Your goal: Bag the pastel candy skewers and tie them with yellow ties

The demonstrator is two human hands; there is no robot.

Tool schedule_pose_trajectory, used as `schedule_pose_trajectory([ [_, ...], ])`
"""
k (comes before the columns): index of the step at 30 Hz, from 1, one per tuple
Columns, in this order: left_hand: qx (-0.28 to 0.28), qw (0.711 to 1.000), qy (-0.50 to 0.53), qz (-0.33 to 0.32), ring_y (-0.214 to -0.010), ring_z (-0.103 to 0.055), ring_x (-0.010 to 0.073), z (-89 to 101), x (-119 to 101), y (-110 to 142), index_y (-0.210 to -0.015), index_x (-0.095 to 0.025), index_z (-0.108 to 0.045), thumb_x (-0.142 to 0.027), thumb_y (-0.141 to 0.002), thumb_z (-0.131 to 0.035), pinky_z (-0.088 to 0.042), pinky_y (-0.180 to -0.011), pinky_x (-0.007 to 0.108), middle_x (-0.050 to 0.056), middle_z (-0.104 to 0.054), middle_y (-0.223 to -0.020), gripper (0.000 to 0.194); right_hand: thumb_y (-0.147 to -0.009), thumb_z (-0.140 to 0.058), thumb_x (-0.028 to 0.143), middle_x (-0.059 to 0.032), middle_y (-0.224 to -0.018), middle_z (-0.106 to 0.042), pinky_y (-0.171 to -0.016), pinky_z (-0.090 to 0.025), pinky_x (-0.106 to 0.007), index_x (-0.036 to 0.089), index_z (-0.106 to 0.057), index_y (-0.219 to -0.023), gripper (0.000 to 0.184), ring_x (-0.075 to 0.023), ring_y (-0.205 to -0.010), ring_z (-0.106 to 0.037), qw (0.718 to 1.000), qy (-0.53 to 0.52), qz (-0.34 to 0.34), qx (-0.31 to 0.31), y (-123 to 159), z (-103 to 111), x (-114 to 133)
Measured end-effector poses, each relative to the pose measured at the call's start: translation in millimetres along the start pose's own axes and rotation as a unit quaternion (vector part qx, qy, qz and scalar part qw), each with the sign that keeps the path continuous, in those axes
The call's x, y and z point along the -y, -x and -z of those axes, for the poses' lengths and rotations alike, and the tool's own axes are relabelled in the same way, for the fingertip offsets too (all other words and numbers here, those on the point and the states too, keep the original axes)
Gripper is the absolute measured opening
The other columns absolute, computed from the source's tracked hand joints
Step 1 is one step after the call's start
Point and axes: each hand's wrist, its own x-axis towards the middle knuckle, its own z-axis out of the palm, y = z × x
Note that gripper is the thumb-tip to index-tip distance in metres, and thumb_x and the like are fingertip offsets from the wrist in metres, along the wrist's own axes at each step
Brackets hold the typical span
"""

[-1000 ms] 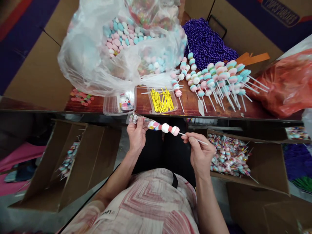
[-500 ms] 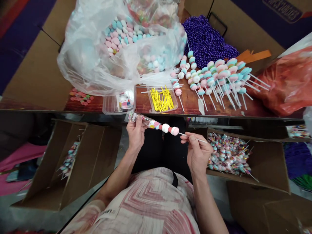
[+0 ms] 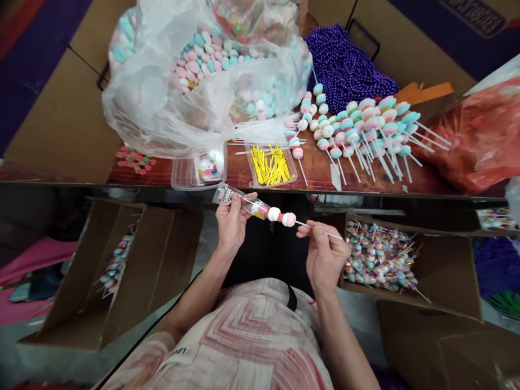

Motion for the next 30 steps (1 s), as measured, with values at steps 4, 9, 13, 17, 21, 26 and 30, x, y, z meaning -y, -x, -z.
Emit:
schedule_pose_trajectory([
  [4,-0.014,1.000,0.005,0.019,-0.076,-0.076,0.0190,-3.8,0.6,5.0,-0.087,-0.019,-0.054,-0.057,-0.075,-0.076,-0.057,-0.065,0.026,0.008,-0.079,-0.090,0.046,-0.080,-0.079,0.029,-0.0021,-0.075,-0.076,-0.060,-0.061,-0.025,0.020,-0.079,-0.082,0.010,-0.0138,-0.064,-0.072,1.000,0.005,-0.002,0.016,4.4,-2.1,-4.8],
  [9,-0.006,1.000,0.016,0.026,-0.084,-0.077,0.0217,-3.8,-2.8,4.8,-0.090,-0.019,-0.053,-0.056,-0.076,-0.075,-0.059,-0.076,0.032,0.009,-0.079,-0.097,0.045,-0.079,-0.079,0.023,-0.0023,-0.078,-0.078,-0.067,-0.061,-0.029,0.022,-0.080,-0.089,0.010,-0.0158,-0.067,-0.074,0.993,0.099,-0.011,0.069,4.9,7.5,-4.8],
  [13,0.027,0.999,0.026,0.039,-0.101,-0.075,0.0276,-2.9,-3.9,6.3,-0.088,-0.020,-0.050,-0.053,-0.076,-0.078,-0.056,-0.090,0.041,0.010,-0.079,-0.098,0.045,-0.080,-0.078,0.025,-0.0034,-0.079,-0.078,-0.067,-0.060,-0.029,0.022,-0.081,-0.089,0.010,-0.0169,-0.067,-0.073,0.964,0.216,-0.039,0.153,0.8,16.4,5.1],
  [17,0.036,0.998,0.039,0.041,-0.108,-0.072,0.0291,-2.7,-1.3,7.9,-0.086,-0.020,-0.050,-0.052,-0.077,-0.077,-0.053,-0.096,0.044,0.010,-0.079,-0.100,0.043,-0.083,-0.073,0.028,-0.0022,-0.073,-0.076,-0.053,-0.052,-0.025,0.020,-0.080,-0.087,0.012,-0.0134,-0.055,-0.065,0.926,0.312,-0.031,0.212,-6.3,21.8,13.5],
  [21,0.041,0.997,0.043,0.039,-0.112,-0.071,0.0301,-4.3,0.9,8.6,-0.086,-0.020,-0.050,-0.052,-0.079,-0.075,-0.052,-0.098,0.045,0.011,-0.078,-0.100,0.041,-0.087,-0.066,0.028,-0.0023,-0.073,-0.075,-0.059,-0.050,-0.026,0.021,-0.079,-0.089,0.015,-0.0149,-0.062,-0.066,0.876,0.398,0.044,0.267,-6.9,22.6,10.8],
  [26,0.063,0.996,0.040,0.041,-0.107,-0.073,0.0294,-4.7,0.4,9.5,-0.091,-0.020,-0.052,-0.049,-0.080,-0.076,-0.054,-0.094,0.043,0.010,-0.078,-0.101,0.039,-0.091,-0.060,0.028,-0.0041,-0.082,-0.074,-0.065,-0.048,-0.027,0.020,-0.076,-0.096,0.018,-0.0146,-0.070,-0.065,0.889,0.352,0.046,0.290,7.9,15.3,-2.7],
  [30,0.080,0.995,0.038,0.051,-0.101,-0.074,0.0289,-2.6,-0.8,9.3,-0.091,-0.019,-0.054,-0.049,-0.079,-0.077,-0.055,-0.090,0.041,0.009,-0.077,-0.100,0.039,-0.089,-0.063,0.035,0.0049,-0.053,-0.045,-0.045,-0.024,-0.023,0.017,-0.073,-0.087,0.021,-0.0074,-0.046,-0.036,0.937,0.208,-0.143,0.241,18.5,8.7,-11.6],
])
